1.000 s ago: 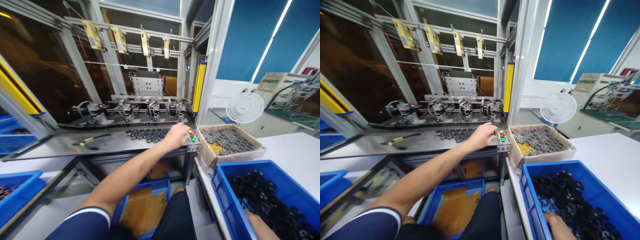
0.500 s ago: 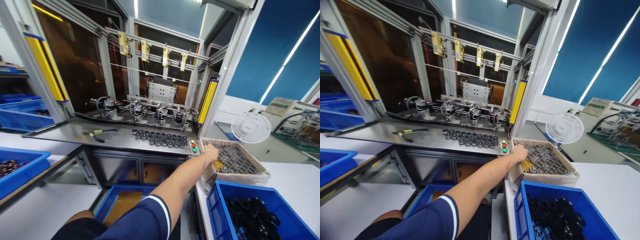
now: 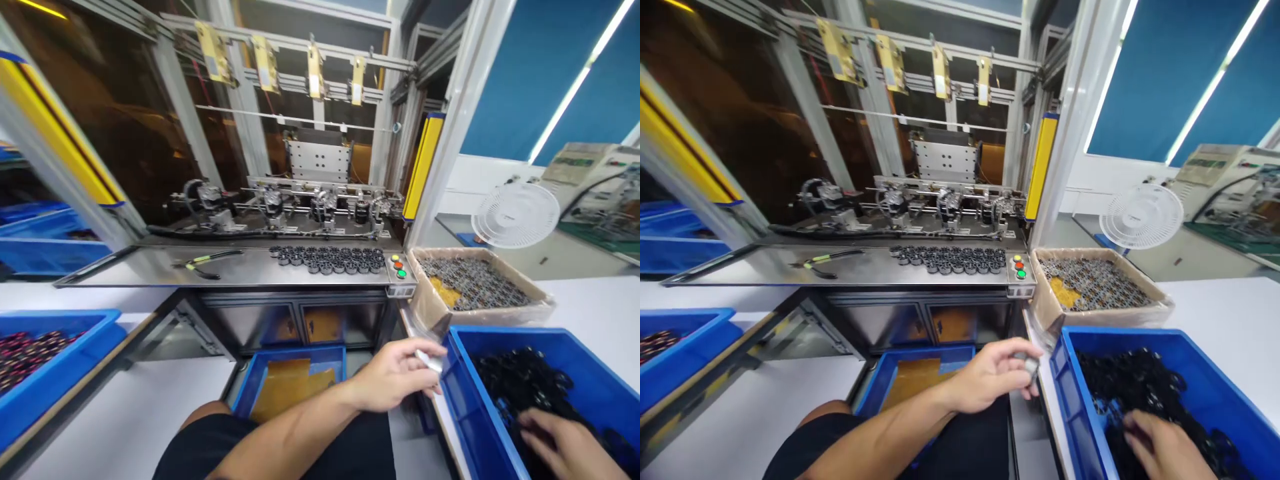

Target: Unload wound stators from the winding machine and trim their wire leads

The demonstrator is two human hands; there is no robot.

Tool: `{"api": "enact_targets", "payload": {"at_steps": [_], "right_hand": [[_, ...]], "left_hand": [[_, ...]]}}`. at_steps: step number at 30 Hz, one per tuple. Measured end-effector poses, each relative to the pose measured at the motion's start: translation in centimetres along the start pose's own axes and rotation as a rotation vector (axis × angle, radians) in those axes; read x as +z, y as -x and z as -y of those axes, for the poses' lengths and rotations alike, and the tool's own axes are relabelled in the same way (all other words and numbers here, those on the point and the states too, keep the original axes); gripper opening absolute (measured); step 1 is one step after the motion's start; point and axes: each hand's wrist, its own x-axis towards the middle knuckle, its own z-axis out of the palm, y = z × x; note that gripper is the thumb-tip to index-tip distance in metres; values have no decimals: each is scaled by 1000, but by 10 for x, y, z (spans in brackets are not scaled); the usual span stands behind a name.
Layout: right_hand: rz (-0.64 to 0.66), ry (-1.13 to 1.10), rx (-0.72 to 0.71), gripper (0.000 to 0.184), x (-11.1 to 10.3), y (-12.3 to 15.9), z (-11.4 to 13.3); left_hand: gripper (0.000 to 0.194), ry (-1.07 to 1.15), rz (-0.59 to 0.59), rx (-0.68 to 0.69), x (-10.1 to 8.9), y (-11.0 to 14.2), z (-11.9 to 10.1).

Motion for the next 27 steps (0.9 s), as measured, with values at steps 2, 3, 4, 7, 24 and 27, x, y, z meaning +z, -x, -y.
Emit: {"api": "enact_targets", "payload": {"at_steps": [2, 3, 4, 7, 24, 27], "right_hand": [[-172, 32, 19, 32, -14, 1, 23], [-273, 36, 3, 31, -21, 3, 40], [-371, 34, -27, 29, -28, 7, 61], [-471, -41, -227, 13, -39, 23, 132], [-422, -240, -702, 41, -20, 59, 199], [-427, -177, -724, 42, -18, 59, 194]], "left_hand": [[43, 204, -57, -57, 0, 29, 5], [45, 229, -85, -79, 1, 38, 7], [49, 230, -102, -96, 2, 44, 7], [56, 169, -90, -129, 9, 51, 4], [58, 205, 41, -132, 46, 58, 8], [57, 197, 32, -111, 45, 57, 9]]}}
